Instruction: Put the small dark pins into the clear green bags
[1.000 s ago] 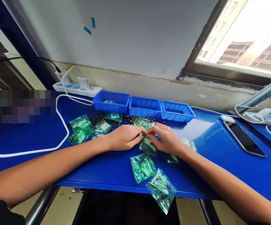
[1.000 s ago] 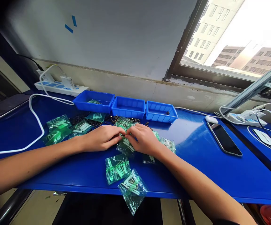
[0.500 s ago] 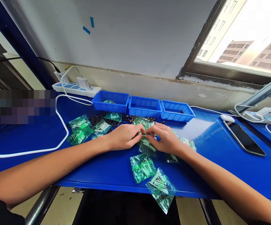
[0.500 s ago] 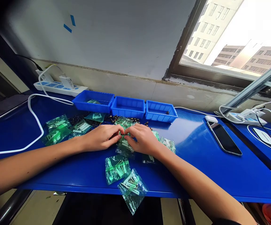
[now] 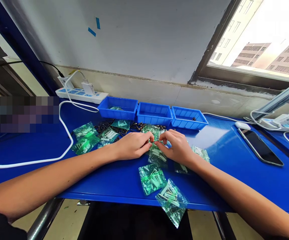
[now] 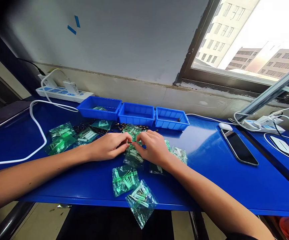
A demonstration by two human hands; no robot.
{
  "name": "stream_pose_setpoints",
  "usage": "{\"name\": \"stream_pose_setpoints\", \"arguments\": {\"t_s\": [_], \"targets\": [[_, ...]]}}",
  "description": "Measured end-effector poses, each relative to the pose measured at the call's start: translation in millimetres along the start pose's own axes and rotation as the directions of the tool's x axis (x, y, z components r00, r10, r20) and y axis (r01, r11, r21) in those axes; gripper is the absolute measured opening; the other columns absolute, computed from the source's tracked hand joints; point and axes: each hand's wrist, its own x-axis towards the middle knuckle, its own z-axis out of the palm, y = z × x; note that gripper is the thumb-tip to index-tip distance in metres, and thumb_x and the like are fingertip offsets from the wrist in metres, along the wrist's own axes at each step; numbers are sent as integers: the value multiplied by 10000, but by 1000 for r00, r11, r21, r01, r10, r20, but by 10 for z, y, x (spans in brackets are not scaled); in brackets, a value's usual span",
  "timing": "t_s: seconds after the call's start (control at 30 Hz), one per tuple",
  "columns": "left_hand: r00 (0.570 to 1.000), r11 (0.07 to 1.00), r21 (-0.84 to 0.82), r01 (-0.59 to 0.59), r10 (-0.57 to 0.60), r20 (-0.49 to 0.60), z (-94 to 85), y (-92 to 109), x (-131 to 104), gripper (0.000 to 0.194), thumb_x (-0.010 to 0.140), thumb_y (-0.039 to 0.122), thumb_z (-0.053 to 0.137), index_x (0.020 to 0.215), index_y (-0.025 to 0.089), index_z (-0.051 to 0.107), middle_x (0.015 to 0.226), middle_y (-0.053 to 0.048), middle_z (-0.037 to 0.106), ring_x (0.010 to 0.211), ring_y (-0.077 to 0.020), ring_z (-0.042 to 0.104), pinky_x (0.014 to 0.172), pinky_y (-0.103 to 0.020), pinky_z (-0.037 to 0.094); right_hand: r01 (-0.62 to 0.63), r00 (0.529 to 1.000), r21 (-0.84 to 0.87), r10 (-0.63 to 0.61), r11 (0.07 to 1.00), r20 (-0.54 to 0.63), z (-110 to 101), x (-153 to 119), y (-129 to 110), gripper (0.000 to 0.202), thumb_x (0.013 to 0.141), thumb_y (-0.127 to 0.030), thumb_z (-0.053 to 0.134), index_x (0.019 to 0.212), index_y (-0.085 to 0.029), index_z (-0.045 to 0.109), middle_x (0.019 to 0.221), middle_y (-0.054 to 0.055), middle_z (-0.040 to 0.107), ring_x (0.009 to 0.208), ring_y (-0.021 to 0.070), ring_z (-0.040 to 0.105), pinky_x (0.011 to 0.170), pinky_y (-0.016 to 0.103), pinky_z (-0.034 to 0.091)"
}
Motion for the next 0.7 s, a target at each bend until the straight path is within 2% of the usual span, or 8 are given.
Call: {"name": "stream_pose_setpoints", "arguments": {"t_s": [0.13,0.27,0.43,0.7], "targets": [[1000,1000,0,-2,2,2,2,5,-8,127,877,257,376,894,182,477,673,5,591,596,-149,541,563,-253,357,-50,999,41,50,998,0,-5,1,8,159,830,-313,565,760,-201,476,595,-26,550,535,106,510,521,227,387],[1000,1000,16,-21,21,-1,10,-2,-1,126,872,244,383,908,181,485,682,1,599,613,-154,557,577,-256,368,19,998,103,-26,994,63,-18,7,4,78,846,-259,537,891,-196,528,620,-23,561,565,114,525,558,233,412],[1000,999,26,-29,29,-4,20,-14,1,124,878,242,389,913,185,494,677,7,601,616,-155,567,581,-257,370,94,991,125,-106,988,87,-28,23,-6,70,861,-179,489,836,-197,552,625,-4,592,571,123,512,552,239,407],[1000,1000,26,-14,14,12,9,-7,0,122,875,245,404,920,180,497,693,1,608,637,-159,571,591,-255,374,112,988,123,-124,986,95,-36,25,5,166,883,-132,421,848,-196,571,686,22,636,606,138,537,583,251,431]]}}
